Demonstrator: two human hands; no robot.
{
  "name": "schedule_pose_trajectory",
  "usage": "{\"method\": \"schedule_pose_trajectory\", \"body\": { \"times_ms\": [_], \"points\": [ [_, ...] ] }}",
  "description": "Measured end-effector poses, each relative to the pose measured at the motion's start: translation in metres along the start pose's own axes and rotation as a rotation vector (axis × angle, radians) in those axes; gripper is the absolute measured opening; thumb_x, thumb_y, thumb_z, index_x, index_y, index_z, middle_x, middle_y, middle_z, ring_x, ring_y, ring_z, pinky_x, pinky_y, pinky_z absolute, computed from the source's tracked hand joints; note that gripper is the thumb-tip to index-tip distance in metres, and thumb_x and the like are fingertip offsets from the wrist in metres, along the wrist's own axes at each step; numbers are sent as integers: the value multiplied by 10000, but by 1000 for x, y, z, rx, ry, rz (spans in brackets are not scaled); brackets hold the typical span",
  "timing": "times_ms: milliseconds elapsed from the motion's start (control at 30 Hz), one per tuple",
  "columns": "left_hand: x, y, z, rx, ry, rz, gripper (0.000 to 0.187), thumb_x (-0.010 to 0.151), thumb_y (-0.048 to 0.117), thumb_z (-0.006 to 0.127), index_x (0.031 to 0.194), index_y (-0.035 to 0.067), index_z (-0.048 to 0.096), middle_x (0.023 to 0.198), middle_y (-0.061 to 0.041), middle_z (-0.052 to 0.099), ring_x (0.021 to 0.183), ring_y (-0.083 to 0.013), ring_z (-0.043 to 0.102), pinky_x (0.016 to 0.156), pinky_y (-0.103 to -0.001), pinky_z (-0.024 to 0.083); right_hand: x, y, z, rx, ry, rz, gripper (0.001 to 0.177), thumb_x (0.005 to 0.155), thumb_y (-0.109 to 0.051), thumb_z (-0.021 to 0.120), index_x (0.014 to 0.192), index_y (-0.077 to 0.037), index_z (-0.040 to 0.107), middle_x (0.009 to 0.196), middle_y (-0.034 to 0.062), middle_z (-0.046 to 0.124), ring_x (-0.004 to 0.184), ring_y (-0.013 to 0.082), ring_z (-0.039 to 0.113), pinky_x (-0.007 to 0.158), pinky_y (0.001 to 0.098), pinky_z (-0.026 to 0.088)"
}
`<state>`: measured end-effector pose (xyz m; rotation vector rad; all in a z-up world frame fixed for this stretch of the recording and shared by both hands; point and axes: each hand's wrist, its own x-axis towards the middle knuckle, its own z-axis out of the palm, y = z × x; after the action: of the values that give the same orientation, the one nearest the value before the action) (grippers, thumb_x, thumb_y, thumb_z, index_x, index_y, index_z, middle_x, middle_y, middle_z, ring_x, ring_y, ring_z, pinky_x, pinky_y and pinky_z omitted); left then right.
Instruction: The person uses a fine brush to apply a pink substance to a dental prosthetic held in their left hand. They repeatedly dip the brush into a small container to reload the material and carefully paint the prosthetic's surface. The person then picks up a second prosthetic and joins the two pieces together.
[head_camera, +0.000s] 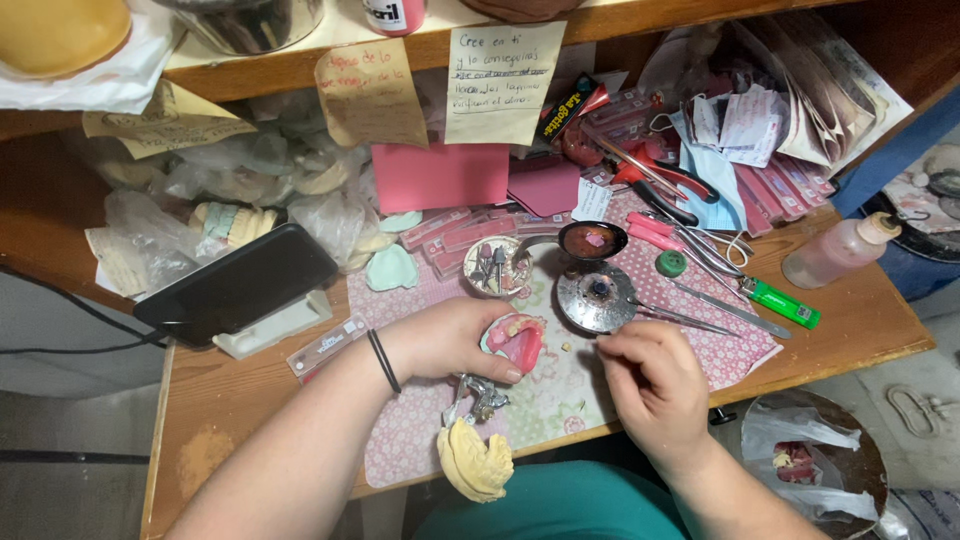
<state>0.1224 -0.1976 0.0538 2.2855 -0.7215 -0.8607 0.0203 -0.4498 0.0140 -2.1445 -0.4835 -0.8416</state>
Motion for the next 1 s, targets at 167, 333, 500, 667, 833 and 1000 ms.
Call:
{"method": "schedule_pose_trajectory", "body": {
  "times_ms": [167,333,500,667,833,1000],
  "points": [
    [1,-4,2,-17,15,25,490,752,490,828,1075,175,635,1005,11,741,889,-152,659,797,-284,478,5,-4,-4,-68,-26,-143,149,932,-205,702,947,-71,766,1013,100,759,945,298,687,932,432,538],
    [2,-8,4,1,27,53,518,748,518,818,1079,169,626,1022,-2,732,915,-166,657,818,-283,478,2,-3,-5,-69,-9,-240,307,978,-331,586,938,-80,759,973,40,792,963,297,739,874,423,505],
    [5,-10,5,9,36,63,558,740,518,813,1160,186,656,1071,11,764,940,-158,678,828,-282,484,-35,23,-4,36,-53,-21,572,1012,-494,508,1297,-14,632,982,67,792,790,135,818,712,230,608],
    [3,-7,4,1,37,63,585,740,510,820,1188,181,641,1120,-4,759,998,-170,689,881,-284,489,-24,17,-7,50,-42,-130,558,1024,-495,479,1162,-8,712,1176,220,612,1041,300,679,913,372,581],
    [3,-9,4,-15,49,66,622,733,504,825,1241,188,655,1148,9,772,986,-155,684,874,-270,485,-19,16,-9,112,-66,-131,621,1029,-563,435,1066,-19,732,1152,207,596,1048,301,668,926,384,567],
    [1,0,1,52,10,-5,665,747,531,812,1277,175,624,1178,-27,758,1019,-205,699,870,-303,499,-21,19,-11,144,-96,-95,661,1044,-593,395,1078,-31,742,1139,181,580,1012,278,656,881,358,565]
  ]
}}
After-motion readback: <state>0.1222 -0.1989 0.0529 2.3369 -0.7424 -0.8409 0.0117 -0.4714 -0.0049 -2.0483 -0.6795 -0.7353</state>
